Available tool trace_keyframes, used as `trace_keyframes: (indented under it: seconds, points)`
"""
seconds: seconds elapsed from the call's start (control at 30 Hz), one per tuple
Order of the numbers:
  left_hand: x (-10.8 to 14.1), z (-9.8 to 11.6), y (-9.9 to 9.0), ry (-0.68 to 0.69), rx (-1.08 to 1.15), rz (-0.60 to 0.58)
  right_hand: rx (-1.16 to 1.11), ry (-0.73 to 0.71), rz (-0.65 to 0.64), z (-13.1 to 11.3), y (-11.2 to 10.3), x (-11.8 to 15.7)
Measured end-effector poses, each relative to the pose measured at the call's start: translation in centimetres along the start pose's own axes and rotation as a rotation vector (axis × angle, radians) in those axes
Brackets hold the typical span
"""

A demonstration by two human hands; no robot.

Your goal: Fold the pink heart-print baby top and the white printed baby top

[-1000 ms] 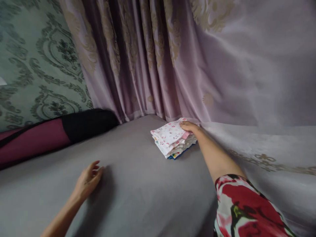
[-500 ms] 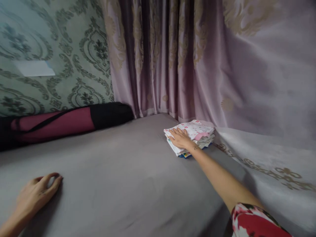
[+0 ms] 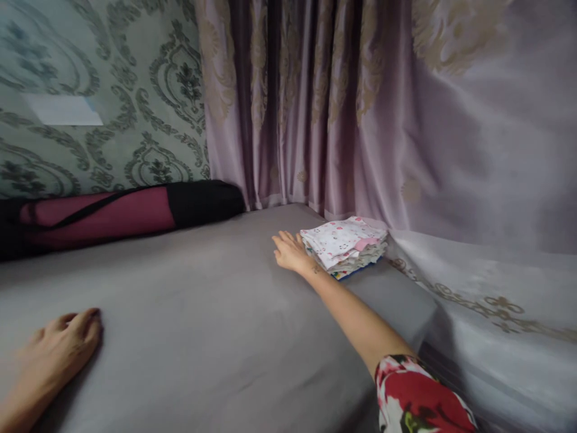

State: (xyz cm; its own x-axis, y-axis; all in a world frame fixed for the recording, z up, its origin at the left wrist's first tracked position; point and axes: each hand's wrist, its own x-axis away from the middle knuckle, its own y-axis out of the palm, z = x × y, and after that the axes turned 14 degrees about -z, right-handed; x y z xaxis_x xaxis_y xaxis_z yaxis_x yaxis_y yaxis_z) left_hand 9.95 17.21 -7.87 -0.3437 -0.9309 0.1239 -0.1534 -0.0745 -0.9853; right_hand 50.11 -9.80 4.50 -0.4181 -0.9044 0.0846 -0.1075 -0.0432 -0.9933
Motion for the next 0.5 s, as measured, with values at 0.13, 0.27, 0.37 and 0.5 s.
trace_keyframes:
  seconds: [0.13,0.27,0.37,0.5]
  points:
    - [1.8,1.8,-1.8,0.007,0.024,0.11,-0.051,-0.167,-0.096,-6.3,1.5,-1.5]
    - [3.0,2.9,-3.2,-0.009,0.127,0.107,-0.097,-0.314,-0.17,-12.3,3.4,-2.7]
    - [3.5,2.9,-4.0,0.031,0.187,0.12,-0.12,-0.398,-0.204,-16.9,4.8,-3.5]
    - [3.9,2.7,-4.3,0.045,0.256,0.123,-0.11,-0.504,-0.254,-22.7,6.1,-3.6]
